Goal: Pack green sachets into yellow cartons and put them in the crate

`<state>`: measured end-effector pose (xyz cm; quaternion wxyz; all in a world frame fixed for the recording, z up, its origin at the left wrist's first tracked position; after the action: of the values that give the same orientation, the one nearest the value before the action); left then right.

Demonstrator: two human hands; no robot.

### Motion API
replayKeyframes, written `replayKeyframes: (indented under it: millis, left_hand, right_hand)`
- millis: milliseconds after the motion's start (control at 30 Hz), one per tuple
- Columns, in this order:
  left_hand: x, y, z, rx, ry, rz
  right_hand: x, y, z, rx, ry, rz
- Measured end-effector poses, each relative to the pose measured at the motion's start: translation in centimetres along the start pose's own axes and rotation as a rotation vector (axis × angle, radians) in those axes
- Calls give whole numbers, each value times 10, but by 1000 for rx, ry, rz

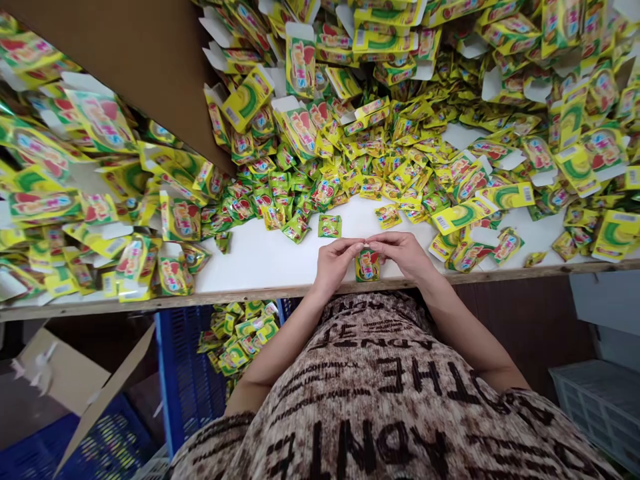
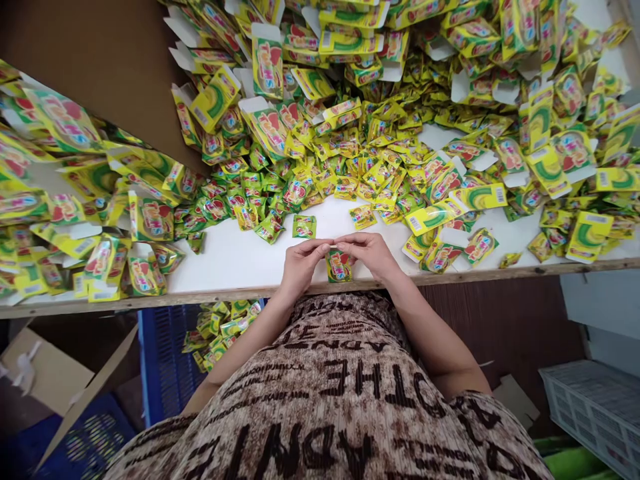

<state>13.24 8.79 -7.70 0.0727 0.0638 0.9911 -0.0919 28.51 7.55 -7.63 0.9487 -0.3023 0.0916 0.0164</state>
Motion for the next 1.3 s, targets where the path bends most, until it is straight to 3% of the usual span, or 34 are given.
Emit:
replayKeyframes:
  millis: [133,267,400,600,700,800,900,967,1033,1133,1233,1300]
  left_hand:
    - [-3,3,-1,-50,89,17]
    - [-10,8,-21,-236,265,97]
    - [-13,7,-31,-338,277,192]
    - [-10,-2,-18,-223,238,264]
    - [-9,-6,-14,-179,220,245]
    - [-19,-10,-9,-150,250,315]
    - [-31,-9,-7,-155,295,396]
    - [-29,-7,-10,-142,271,384]
    - [-13,-7,-16,-81,183,337]
    - [35,-28,-26,122,117,365]
    - [103,-84,-18,412,265,546]
    - [161,-120,0,552,404,507]
  right_hand:
    - [3,2,-2,40,12,-19]
    - [9,3,-1,64,11,-55]
    - [7,2,5,107,-140,17]
    - [5,-10,16,308,-333,-5]
    - [3,-25,11,368,-381,-107]
    - [7,-36,10,418,-380,-195]
    - [18,-24,15,394,-447,-217]
    - [34,-8,30,402,-573,-339]
    - [43,9,45,428,-783,-471]
    - [44,33,52,372,-1038,-574]
    - [37,49,48,286,-1060,-558]
    - [15,60,48,295,-1025,-416]
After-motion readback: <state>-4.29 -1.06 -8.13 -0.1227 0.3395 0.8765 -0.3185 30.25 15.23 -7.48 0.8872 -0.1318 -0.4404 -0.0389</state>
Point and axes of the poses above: each hand's wrist, its own y-axis towards the middle knuckle, its own x-axis out of the back of the hand, z = x × y, the point moved 10 cm from there along y, towards the middle knuckle, and after that the axes turned 8 degrees about -x, right-handed, at the moved point
